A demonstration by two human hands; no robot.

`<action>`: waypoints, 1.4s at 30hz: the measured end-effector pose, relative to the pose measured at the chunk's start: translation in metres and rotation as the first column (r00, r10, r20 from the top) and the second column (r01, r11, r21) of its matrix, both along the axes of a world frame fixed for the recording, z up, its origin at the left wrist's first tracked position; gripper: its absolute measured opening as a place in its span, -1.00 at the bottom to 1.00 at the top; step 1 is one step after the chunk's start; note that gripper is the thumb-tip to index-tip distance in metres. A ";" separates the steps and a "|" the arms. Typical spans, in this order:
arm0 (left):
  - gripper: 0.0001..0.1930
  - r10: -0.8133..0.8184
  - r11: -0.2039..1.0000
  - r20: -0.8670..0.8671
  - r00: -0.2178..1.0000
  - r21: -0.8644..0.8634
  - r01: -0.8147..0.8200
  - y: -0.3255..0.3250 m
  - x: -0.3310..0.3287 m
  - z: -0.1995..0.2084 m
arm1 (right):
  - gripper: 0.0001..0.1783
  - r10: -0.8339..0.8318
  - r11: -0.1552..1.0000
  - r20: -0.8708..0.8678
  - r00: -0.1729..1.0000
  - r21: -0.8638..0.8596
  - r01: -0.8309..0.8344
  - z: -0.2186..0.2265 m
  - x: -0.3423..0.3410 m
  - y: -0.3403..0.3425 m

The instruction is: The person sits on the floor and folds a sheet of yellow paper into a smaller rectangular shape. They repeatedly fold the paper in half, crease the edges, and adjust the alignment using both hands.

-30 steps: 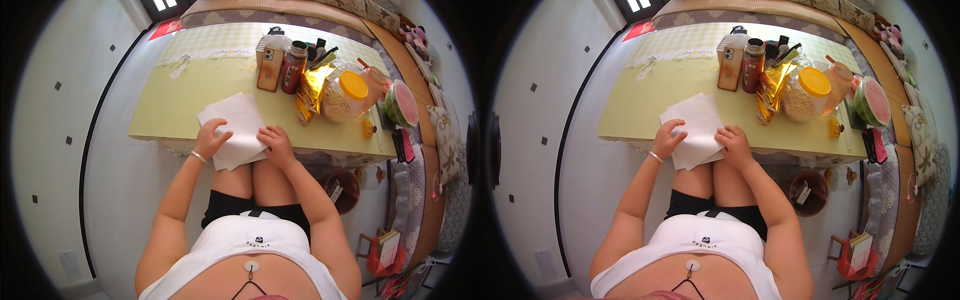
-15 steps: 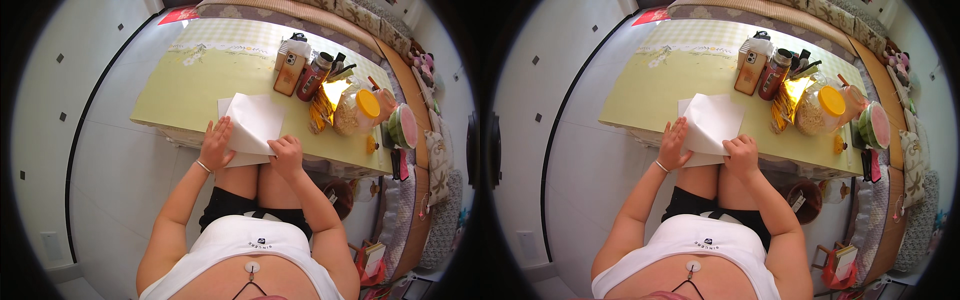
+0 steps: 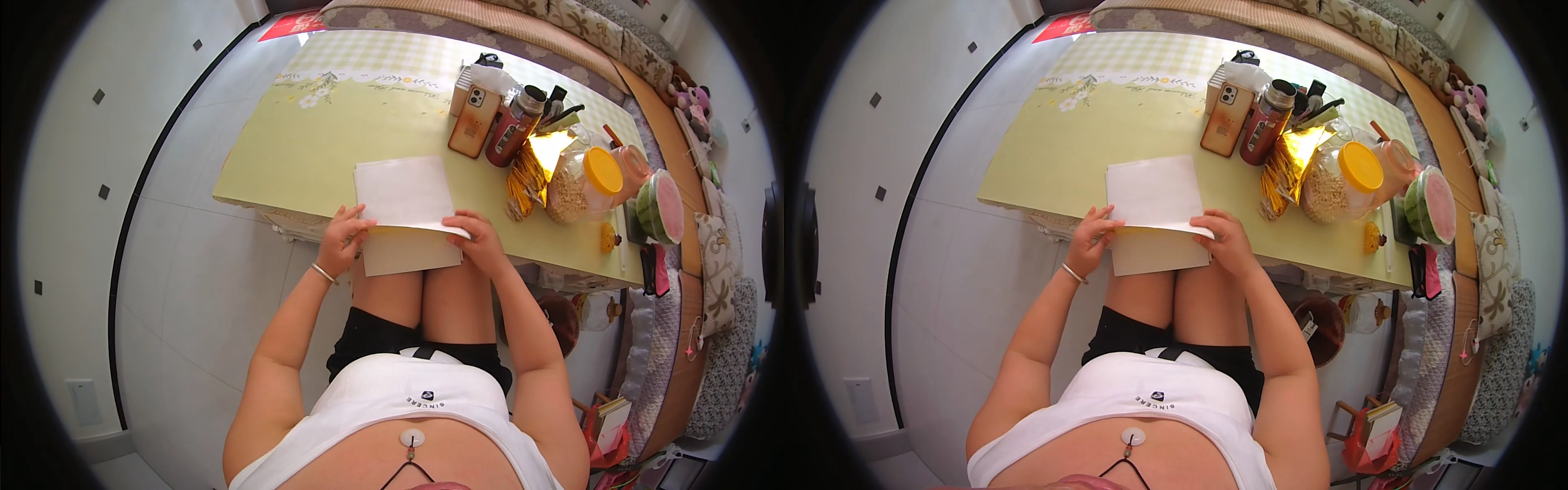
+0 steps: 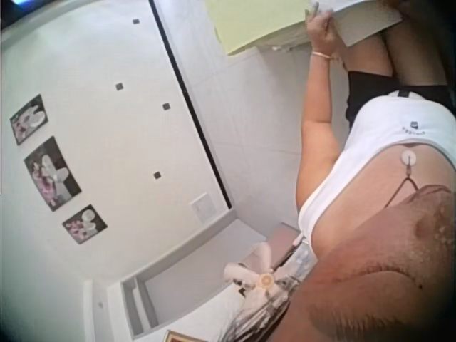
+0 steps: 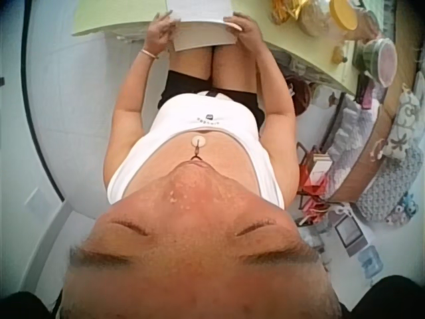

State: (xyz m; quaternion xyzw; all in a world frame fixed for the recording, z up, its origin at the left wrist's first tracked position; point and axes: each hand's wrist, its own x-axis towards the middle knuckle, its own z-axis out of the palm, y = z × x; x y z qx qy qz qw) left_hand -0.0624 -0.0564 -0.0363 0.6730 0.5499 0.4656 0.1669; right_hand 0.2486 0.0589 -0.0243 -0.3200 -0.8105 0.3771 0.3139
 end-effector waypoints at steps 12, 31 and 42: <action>-0.82 0.572 0.820 -0.200 0.795 0.124 -0.559 0.026 0.026 -0.012 | -0.68 -0.481 0.868 0.147 0.864 0.215 0.447 -0.016 -0.049 0.030; -0.81 0.560 0.814 -0.325 0.762 0.044 -0.579 0.022 0.028 -0.004 | -0.68 -0.544 0.812 0.143 0.827 0.336 0.477 -0.017 -0.053 0.021; -0.44 -0.184 0.983 -0.695 0.695 -0.124 0.137 0.032 0.017 0.020 | -0.33 -0.501 0.690 0.319 0.804 0.708 0.149 -0.021 -0.068 0.010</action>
